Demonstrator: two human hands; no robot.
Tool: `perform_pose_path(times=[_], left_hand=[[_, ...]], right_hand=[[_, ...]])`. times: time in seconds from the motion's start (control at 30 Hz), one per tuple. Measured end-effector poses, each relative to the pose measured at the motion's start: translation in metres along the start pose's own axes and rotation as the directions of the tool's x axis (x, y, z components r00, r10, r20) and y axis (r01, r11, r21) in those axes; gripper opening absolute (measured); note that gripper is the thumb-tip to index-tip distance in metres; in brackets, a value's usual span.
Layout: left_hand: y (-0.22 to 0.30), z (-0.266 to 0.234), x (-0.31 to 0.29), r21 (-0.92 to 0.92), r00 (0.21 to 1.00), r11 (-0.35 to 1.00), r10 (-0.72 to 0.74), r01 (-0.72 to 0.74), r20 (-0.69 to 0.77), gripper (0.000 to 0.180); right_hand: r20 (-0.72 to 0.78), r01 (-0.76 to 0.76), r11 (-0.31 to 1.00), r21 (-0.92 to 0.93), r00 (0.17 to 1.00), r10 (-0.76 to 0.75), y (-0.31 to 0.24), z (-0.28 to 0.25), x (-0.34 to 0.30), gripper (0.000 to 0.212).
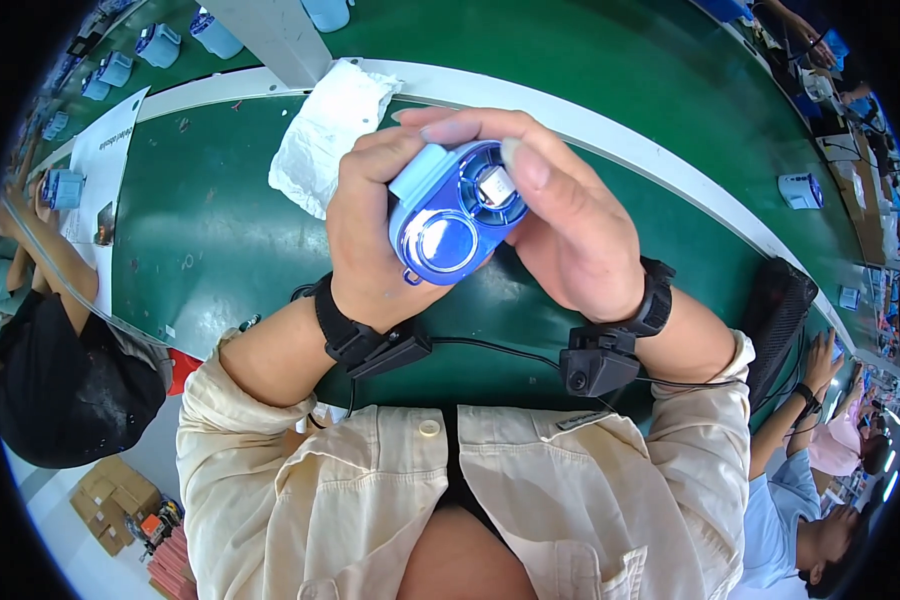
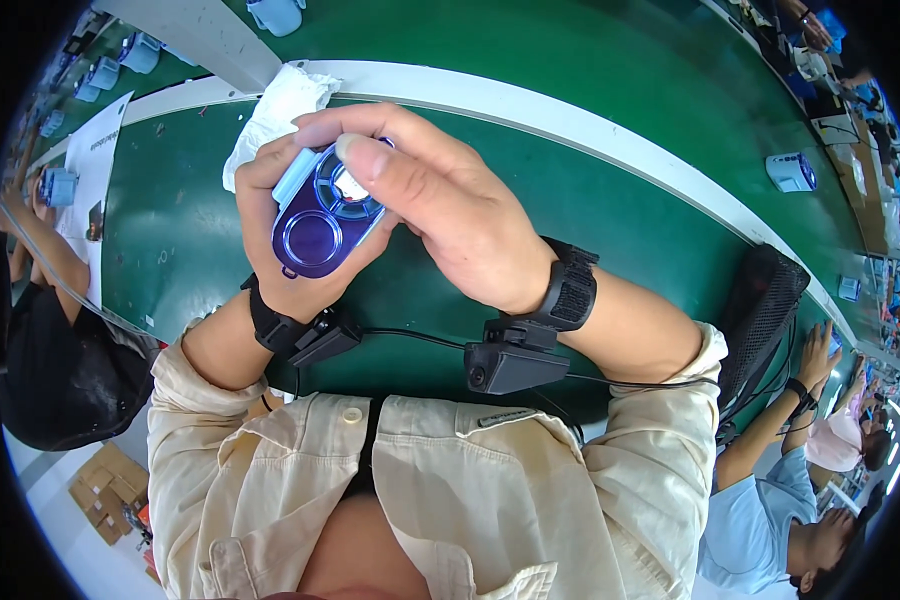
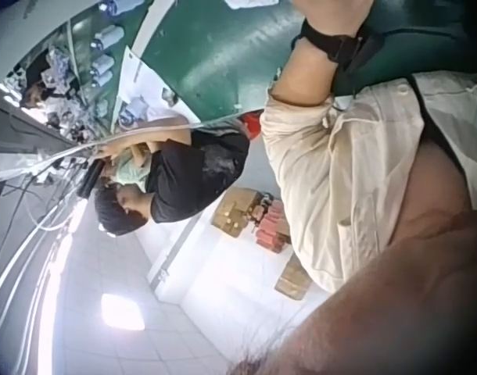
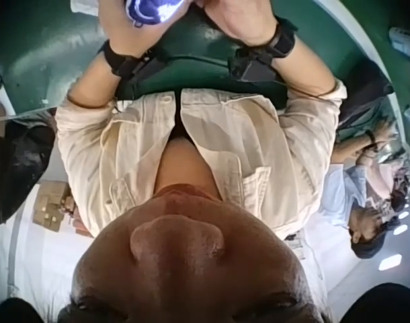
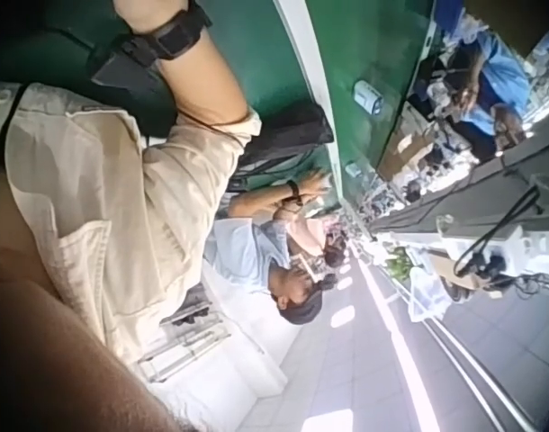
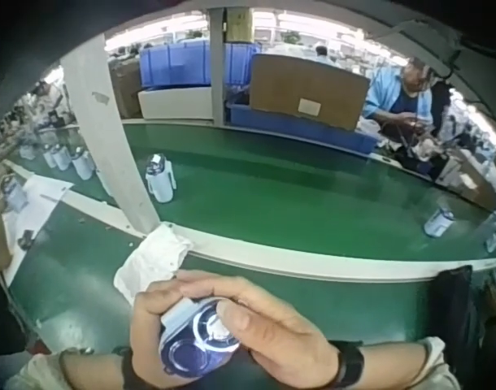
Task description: Assembling small blue electronic components on an industrial production line.
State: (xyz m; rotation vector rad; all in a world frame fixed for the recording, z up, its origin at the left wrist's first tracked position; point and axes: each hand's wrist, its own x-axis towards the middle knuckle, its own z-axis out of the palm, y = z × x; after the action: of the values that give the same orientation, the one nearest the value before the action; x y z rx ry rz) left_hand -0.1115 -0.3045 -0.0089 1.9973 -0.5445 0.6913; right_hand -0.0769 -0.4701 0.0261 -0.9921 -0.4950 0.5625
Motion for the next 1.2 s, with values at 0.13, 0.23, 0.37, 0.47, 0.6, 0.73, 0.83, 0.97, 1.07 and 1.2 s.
perform_pose_path(times=[0.13, 0.23, 0.37, 0.47, 0.6, 0.73, 0.83, 0.97, 1.07, 1.2], left_hand=[[-0.006, 0.003, 0.002, 0.057, 0.997, 0.998, 0.031, -0.027, -0.071, 0.071], [-0.013, 0.006, 0.001, 0.086, 0.991, 0.994, 0.071, -0.062, -0.11, 0.068], [-0.015, 0.006, 0.0, 0.084, 0.993, 0.996, 0.039, -0.03, -0.115, 0.067], [-0.014, 0.005, 0.004, 0.033, 0.997, 0.999, 0.03, -0.028, -0.077, 0.068], [0.002, 0.0, 0.021, -0.051, 0.995, 0.998, 0.05, -0.046, 0.089, 0.069], [0.0, 0.006, 0.016, -0.035, 0.988, 0.998, 0.054, -0.05, 0.142, 0.071], [-0.005, 0.006, 0.011, 0.003, 0.995, 0.999, 0.05, -0.051, 0.091, 0.072], [-0.009, 0.003, 0.008, 0.037, 0.999, 0.999, 0.035, -0.035, 0.004, 0.074], [-0.011, 0.0, 0.007, 0.039, 1.0, 0.999, -0.015, 0.015, -0.008, 0.075], [-0.016, 0.0, 0.005, 0.062, 0.999, 0.997, 0.036, -0.034, -0.032, 0.074]], right_hand=[[-0.006, 0.066, 0.997, -0.043, 0.998, -0.066, 0.013, 0.0, 0.005, 0.041], [-0.007, 0.127, 0.99, -0.064, 0.992, -0.128, 0.019, 0.001, 0.008, 0.039], [-0.048, 0.208, 0.977, -0.052, 0.976, -0.211, 0.021, 0.006, 0.009, 0.029], [-0.091, 0.083, 0.997, -0.011, 0.992, -0.083, 0.015, 0.001, 0.01, 0.033], [0.008, 0.109, 0.986, -0.122, 0.994, -0.109, 0.005, -0.011, 0.012, 0.039], [0.002, 0.08, 0.946, -0.313, 0.996, -0.084, 0.004, -0.013, 0.011, 0.047], [-0.001, 0.064, 0.918, -0.392, 0.998, -0.07, 0.0, -0.015, 0.012, 0.046], [-0.002, 0.193, 0.573, -0.796, 0.947, -0.322, -0.018, -0.023, 0.008, 0.032], [0.158, 0.288, 0.234, -0.929, 0.878, -0.451, -0.032, -0.019, 0.01, 0.023], [0.375, 0.409, -0.021, -0.912, 0.813, -0.445, -0.035, -0.01, 0.011, 0.023]])
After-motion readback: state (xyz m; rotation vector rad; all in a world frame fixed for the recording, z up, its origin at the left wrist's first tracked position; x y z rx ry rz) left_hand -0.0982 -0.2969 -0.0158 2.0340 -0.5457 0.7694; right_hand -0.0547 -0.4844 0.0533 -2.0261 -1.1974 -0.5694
